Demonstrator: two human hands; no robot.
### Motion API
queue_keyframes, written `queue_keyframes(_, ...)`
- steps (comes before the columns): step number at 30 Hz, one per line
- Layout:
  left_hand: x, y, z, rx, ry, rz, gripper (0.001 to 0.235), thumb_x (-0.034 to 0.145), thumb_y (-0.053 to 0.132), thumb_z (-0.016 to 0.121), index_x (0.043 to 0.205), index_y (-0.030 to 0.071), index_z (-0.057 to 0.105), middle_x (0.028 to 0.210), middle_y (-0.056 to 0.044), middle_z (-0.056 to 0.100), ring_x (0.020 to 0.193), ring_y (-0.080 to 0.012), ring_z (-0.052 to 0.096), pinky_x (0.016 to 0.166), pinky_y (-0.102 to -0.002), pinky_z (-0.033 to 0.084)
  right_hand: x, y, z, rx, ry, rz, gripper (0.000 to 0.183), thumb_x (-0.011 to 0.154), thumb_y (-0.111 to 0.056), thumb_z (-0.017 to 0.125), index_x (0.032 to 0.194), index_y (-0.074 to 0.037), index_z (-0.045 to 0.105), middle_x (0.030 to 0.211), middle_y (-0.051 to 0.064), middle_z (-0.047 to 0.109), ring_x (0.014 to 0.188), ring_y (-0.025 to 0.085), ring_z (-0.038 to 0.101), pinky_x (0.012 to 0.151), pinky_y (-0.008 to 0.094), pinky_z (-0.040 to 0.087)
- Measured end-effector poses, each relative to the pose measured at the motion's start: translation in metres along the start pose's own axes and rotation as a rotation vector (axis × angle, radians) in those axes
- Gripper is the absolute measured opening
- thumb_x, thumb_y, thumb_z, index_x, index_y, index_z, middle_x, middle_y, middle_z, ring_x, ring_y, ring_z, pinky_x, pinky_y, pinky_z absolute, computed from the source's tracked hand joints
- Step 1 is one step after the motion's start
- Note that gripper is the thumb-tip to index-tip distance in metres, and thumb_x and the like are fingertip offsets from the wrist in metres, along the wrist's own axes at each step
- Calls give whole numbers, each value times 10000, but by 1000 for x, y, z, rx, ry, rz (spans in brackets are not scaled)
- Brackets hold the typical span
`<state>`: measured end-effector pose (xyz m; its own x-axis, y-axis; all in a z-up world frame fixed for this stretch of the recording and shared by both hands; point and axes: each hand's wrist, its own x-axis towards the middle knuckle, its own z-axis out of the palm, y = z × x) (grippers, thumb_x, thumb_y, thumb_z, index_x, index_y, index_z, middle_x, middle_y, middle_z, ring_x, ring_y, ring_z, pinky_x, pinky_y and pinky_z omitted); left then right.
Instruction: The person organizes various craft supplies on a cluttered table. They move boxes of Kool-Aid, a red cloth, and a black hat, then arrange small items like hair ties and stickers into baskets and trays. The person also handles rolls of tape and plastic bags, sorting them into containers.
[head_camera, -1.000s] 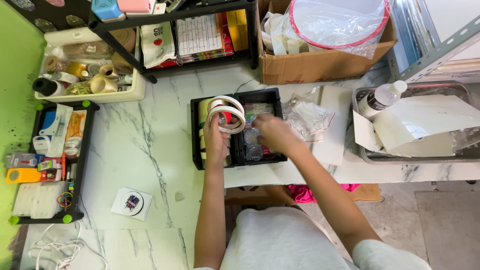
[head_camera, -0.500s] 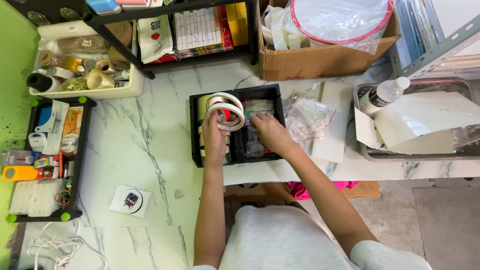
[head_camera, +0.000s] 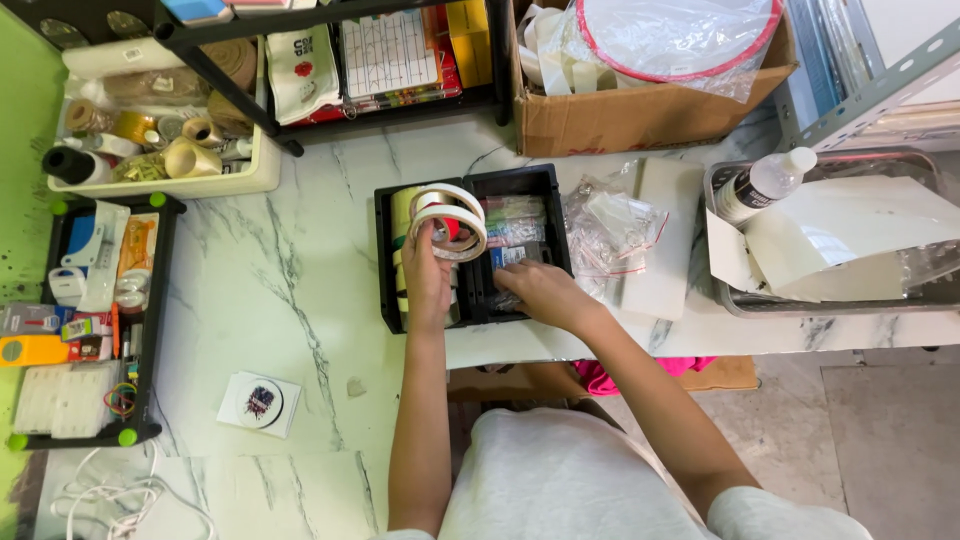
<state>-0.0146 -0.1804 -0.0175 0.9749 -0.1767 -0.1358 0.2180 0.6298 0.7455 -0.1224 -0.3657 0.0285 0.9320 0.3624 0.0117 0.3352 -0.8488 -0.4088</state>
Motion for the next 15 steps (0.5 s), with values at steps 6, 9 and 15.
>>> queue_keyframes(6, 3, -8, -13, -22, 70, -2, 301, 1062, 181, 556, 1290, -12, 593, 1211, -121, 683, 1077, -205, 702, 895, -360, 610, -36, 7, -92, 264, 349, 132, 414, 827, -114, 765, 1198, -70, 589, 1152, 154, 680, 1061, 351, 665, 885, 452, 550)
queue_keyframes(9, 1, -4, -8, -10, 61, -14, 302, 1062, 191, 554, 1278, -17, 587, 1201, -124, 680, 1066, -211, 703, 899, -377, 614, -59, 48, -93, 101, 453, 309, 421, 865, -135, 777, 1211, -35, 559, 1124, 160, 684, 1058, 377, 641, 880, 477, 525)
queue_keyframes(15, 3, -6, 3, -9, 35, -28, 333, 1057, 187, 557, 1305, -34, 574, 1226, -146, 673, 1086, -227, 702, 921, -380, 607, -61, 69, -62, -366, 501, 399, 533, 708, -157, 796, 1198, -47, 617, 1147, 190, 671, 1046, 372, 611, 873, 480, 474)
